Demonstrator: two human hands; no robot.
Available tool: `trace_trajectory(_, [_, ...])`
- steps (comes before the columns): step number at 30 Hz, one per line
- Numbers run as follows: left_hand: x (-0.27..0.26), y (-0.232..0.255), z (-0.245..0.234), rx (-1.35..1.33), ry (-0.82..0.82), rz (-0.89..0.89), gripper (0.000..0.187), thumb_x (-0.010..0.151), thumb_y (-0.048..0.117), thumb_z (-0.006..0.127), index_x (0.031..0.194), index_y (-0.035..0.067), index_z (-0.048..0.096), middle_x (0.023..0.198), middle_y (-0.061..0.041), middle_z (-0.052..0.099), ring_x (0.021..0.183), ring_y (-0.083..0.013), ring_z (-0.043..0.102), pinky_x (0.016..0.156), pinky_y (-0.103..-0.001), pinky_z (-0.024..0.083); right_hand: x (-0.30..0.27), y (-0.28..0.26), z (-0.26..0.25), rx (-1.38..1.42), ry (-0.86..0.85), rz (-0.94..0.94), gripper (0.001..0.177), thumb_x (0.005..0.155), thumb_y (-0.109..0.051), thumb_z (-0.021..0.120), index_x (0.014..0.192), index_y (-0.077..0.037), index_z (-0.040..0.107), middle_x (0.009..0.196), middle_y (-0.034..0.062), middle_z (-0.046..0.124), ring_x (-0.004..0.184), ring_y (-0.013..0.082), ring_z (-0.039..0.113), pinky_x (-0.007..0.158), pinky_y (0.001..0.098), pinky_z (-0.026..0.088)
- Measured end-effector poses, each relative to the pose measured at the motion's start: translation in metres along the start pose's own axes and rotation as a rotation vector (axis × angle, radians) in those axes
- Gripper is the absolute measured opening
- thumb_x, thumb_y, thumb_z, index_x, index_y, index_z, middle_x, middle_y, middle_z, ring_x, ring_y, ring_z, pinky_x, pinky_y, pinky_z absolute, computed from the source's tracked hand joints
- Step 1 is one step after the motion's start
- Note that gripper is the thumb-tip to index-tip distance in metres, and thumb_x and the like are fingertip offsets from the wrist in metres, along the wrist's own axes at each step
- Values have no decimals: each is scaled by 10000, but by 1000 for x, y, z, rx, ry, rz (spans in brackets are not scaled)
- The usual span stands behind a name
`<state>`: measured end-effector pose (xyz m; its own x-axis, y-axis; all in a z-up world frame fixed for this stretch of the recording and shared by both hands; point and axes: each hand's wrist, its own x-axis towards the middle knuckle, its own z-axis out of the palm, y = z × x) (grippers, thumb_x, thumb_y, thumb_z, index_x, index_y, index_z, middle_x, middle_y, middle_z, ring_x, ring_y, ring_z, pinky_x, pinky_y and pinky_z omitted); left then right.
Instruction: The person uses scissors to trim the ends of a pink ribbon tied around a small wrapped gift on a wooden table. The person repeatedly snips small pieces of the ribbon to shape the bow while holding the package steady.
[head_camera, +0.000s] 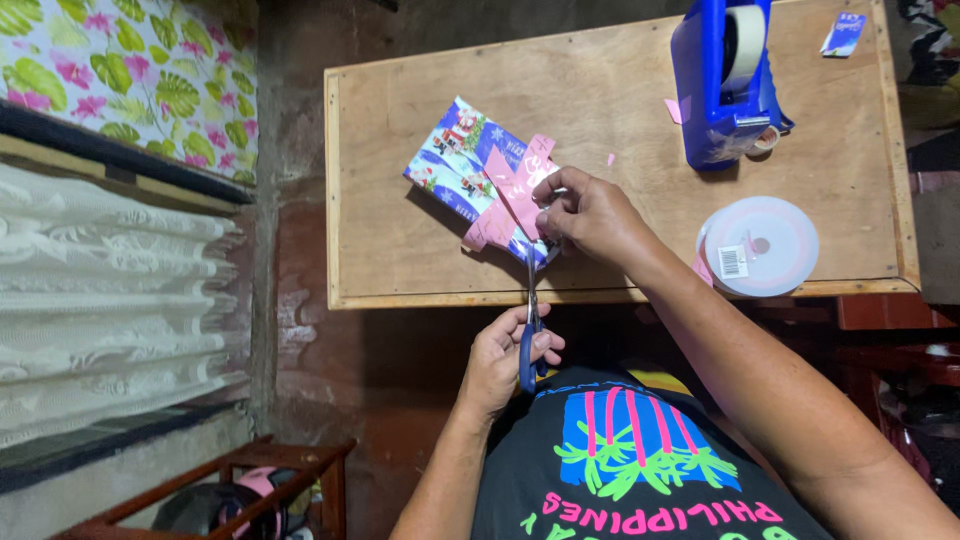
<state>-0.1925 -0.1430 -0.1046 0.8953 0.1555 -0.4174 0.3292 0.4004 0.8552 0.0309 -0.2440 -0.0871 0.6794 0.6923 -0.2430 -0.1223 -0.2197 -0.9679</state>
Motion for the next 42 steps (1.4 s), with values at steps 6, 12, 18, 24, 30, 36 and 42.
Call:
trace_trajectory(6, [3,-6,6,-11,57,11,505,924,158,696,1354,-83,586,945,-138,745,802,-162,710,755,-270,566,5,13,-5,91,-50,18,297,889,-52,697,1167,14,616,729,58,688,497,100,588,435,244,451])
trace_trajectory(12, [12,-3,-4,-27,81,31,486,921,128,714,1346,-82,606,909,-128,736,772,-149,683,723,-271,573,5,19,-4,132,-55,-15,293,902,-52,681,1177,18,611,776,68,691,514,99,596,440,248,469])
trace_trajectory(18, [16,4,-13,-3,58,34,460,915,116,720,1320,-83,631,910,-104,733,812,-141,704,723,-282,585,2,21,-4,66,-37,7,280,910,-67,662,1180,-6,618,798,50,714,538,98,615,452,248,478])
trace_trajectory(24, [18,0,-13,-23,56,24,467,905,111,728,1322,-75,628,909,-94,732,819,-142,711,722,-285,588,4,27,-3,84,-29,2,276,919,-73,667,1184,-7,625,810,50,711,561,90,619,476,242,491])
trace_trajectory(30, [22,-5,-13,-20,59,30,468,906,104,732,1325,-74,626,894,-94,732,801,-139,707,708,-278,587,6,29,-3,87,-30,-1,271,925,-67,658,1185,-4,617,807,50,719,551,92,622,465,245,488])
trace_trajectory(36, [22,-6,-14,-19,68,41,463,912,112,735,1316,-88,630,895,-99,735,799,-143,712,697,-272,589,2,24,-3,62,-25,3,257,933,-64,648,1178,7,617,806,51,715,539,96,616,460,247,487])
trace_trajectory(42, [22,-7,-14,-12,77,38,464,909,108,735,1317,-87,630,903,-100,735,814,-142,719,692,-270,587,2,24,-3,76,-27,14,256,929,-59,648,1175,5,614,804,51,711,534,101,617,459,251,492])
